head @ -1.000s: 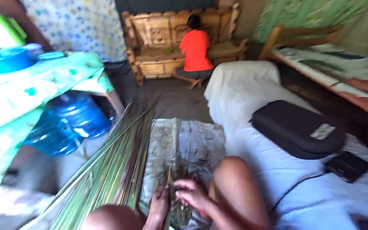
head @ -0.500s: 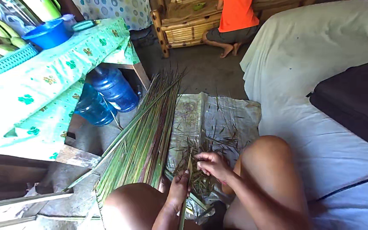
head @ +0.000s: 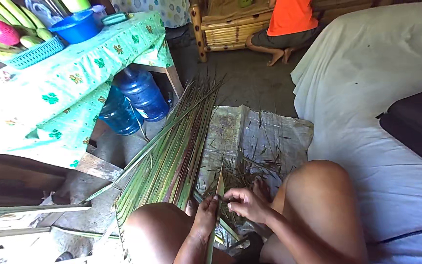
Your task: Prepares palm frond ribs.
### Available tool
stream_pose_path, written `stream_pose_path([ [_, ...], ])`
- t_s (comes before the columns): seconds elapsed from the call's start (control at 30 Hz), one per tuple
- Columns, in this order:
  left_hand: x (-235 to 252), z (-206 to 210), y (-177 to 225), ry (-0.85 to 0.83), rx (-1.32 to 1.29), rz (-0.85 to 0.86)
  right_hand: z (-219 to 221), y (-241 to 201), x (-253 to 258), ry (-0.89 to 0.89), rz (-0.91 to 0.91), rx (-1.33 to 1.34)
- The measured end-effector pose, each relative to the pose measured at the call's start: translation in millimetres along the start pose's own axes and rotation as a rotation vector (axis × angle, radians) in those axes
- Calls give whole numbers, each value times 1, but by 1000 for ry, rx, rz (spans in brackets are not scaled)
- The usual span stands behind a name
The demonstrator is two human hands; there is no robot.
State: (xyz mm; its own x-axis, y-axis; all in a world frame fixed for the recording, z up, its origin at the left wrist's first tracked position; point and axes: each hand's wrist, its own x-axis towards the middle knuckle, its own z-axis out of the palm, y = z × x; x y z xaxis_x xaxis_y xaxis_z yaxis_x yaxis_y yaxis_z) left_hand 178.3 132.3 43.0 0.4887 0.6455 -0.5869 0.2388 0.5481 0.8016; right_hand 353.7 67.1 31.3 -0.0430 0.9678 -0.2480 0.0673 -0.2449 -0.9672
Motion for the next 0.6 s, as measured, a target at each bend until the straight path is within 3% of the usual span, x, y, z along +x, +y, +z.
stream_pose_path([
  [0.1,0,2,0,-6,-15,12,4,6,0,7,-87,-68],
  [0.23,-2,4,-4,-65,-30,4,-15,13,12,210,-69,-141],
  [0.33,-3,4,-6,-108,-47,-9,-31,17,21,351,-30,-54],
  [0.4,0,2,-5,-76,-59,-14,-30,11,15,293,-26,-19],
  [0.53,7,0,-3,-38,-95,23,-3,-3,-2,3,-77,-59],
  [0.6,6,1,-3,-32,-99,25,4,1,0,-30,-122,-90],
])
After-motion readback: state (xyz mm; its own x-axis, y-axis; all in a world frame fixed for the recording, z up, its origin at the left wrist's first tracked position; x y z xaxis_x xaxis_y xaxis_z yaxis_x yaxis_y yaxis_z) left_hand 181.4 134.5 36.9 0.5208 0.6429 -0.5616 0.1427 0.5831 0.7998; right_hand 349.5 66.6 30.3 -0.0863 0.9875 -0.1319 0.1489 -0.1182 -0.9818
